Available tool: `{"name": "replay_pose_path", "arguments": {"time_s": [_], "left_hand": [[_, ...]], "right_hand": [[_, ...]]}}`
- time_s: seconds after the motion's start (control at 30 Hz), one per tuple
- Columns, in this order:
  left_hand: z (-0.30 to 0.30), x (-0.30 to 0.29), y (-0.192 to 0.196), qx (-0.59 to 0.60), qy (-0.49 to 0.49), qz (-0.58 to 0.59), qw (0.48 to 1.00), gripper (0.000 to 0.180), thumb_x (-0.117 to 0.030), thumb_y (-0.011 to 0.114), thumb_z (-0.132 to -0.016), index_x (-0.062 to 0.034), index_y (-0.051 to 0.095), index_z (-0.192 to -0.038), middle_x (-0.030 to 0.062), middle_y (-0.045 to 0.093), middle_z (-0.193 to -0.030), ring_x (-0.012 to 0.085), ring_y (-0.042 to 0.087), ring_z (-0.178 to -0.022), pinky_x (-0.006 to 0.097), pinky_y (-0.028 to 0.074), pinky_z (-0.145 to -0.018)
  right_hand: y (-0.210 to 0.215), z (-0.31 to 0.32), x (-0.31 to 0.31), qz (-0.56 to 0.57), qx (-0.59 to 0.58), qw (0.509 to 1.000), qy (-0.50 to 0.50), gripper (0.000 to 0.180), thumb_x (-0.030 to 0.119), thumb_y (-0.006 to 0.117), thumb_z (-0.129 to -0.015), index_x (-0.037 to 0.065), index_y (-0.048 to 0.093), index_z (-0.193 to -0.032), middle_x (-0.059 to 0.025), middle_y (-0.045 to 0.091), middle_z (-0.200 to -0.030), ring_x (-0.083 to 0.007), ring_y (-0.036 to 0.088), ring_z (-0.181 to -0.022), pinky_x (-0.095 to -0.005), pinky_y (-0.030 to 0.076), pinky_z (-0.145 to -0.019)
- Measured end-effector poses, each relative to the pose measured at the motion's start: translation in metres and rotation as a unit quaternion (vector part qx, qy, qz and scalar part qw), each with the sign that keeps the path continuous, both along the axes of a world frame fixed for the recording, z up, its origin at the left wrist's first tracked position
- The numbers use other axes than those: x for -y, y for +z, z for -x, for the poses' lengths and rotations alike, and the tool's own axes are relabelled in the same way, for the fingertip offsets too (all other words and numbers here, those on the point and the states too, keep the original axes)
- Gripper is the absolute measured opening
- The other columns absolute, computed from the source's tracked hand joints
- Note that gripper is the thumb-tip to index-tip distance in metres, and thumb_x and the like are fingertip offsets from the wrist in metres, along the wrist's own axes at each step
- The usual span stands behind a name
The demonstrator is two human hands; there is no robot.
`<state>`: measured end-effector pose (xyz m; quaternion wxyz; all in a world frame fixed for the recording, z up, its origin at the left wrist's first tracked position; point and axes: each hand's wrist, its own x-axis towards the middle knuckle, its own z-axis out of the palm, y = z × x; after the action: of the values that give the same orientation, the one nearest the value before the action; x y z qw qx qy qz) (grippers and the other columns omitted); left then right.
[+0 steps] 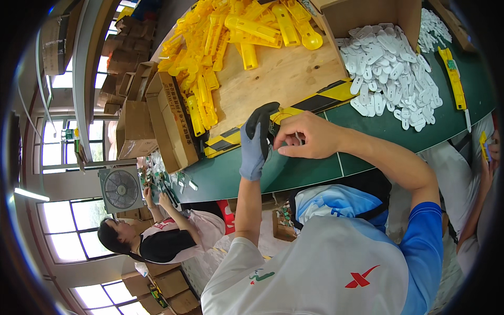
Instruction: The person assembles flashlights by fitting circuit boards, attached wires, and switch pieces into yellow plastic casings by hand.
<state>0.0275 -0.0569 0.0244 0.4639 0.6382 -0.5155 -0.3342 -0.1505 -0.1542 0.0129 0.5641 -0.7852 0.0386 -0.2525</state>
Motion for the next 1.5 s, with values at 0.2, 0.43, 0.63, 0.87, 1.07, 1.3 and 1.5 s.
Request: {"name": "replay_pose_path", "arguments": {"time_s": [0.2,0.43,0.63,0.87,1.07,1.3,1.5], "left_hand": [[-0.010,0.003,-0.006,0.160,-0.100,0.056,0.980,0.045,0.001,0.065,-0.071,-0.0029,0.060,-0.116,0.0151,0.067,-0.096,0.0257,0.064,-0.080,0.031,0.049,-0.073],[-0.003,0.008,-0.012,0.209,-0.110,0.043,0.971,0.052,-0.005,0.065,-0.074,-0.0048,0.054,-0.124,0.0137,0.064,-0.095,0.0312,0.062,-0.083,0.036,0.050,-0.072],[0.002,0.010,-0.019,0.268,-0.092,0.133,0.950,0.045,-0.007,0.062,-0.082,-0.0042,0.054,-0.126,0.0130,0.063,-0.088,0.0251,0.061,-0.078,0.031,0.050,-0.068],[0.010,0.004,-0.002,0.082,-0.019,-0.034,0.996,0.034,-0.023,0.057,-0.099,-0.0010,0.056,-0.125,0.0079,0.066,-0.095,0.0142,0.059,-0.084,0.029,0.050,-0.077],[0.016,-0.013,-0.024,-0.255,0.089,0.148,0.951,0.032,-0.012,0.059,-0.095,-0.0011,0.056,-0.125,0.0080,0.065,-0.102,0.0144,0.061,-0.092,0.028,0.049,-0.085],[0.016,-0.028,-0.051,-0.167,0.148,0.114,0.968,0.023,0.010,0.066,-0.080,0.0012,0.064,-0.102,0.0057,0.064,-0.096,0.0130,0.061,-0.085,0.026,0.050,-0.079],[0.017,-0.027,-0.040,-0.087,0.160,0.079,0.980,0.014,0.006,0.069,-0.077,0.0012,0.065,-0.089,0.0066,0.064,-0.085,0.0133,0.059,-0.073,0.026,0.048,-0.068]], "right_hand": [[0.001,-0.001,0.005,0.012,0.088,0.988,-0.127,0.019,0.008,0.072,-0.081,0.007,0.069,-0.099,-0.0021,0.063,-0.085,-0.0121,0.057,-0.064,-0.0257,0.044,-0.055],[0.000,-0.001,0.009,-0.009,0.040,0.993,-0.111,0.029,0.008,0.078,-0.077,0.008,0.067,-0.103,-0.0039,0.063,-0.099,-0.0121,0.061,-0.079,-0.0234,0.045,-0.060],[-0.006,-0.007,0.007,-0.084,0.035,0.992,-0.091,0.024,0.005,0.076,-0.079,0.006,0.065,-0.099,-0.0033,0.064,-0.098,-0.0105,0.065,-0.080,-0.0214,0.048,-0.061],[-0.007,0.000,0.013,-0.075,0.060,0.994,-0.050,0.018,0.004,0.078,-0.078,0.005,0.066,-0.091,-0.0028,0.067,-0.090,-0.0089,0.065,-0.076,-0.0217,0.048,-0.059],[-0.007,-0.004,0.014,-0.075,0.073,0.983,-0.148,0.013,0.006,0.079,-0.078,0.005,0.068,-0.085,-0.0036,0.069,-0.092,-0.0082,0.064,-0.073,-0.0214,0.047,-0.060],[-0.010,-0.004,0.015,-0.128,-0.021,0.988,-0.082,0.016,0.010,0.080,-0.078,0.004,0.071,-0.090,-0.0034,0.071,-0.086,-0.0074,0.064,-0.074,-0.0221,0.048,-0.063],[-0.006,-0.002,0.018,-0.148,-0.033,0.985,-0.078,0.016,0.009,0.077,-0.081,0.002,0.075,-0.095,-0.0049,0.073,-0.081,-0.0076,0.065,-0.069,-0.0210,0.048,-0.062]]}}
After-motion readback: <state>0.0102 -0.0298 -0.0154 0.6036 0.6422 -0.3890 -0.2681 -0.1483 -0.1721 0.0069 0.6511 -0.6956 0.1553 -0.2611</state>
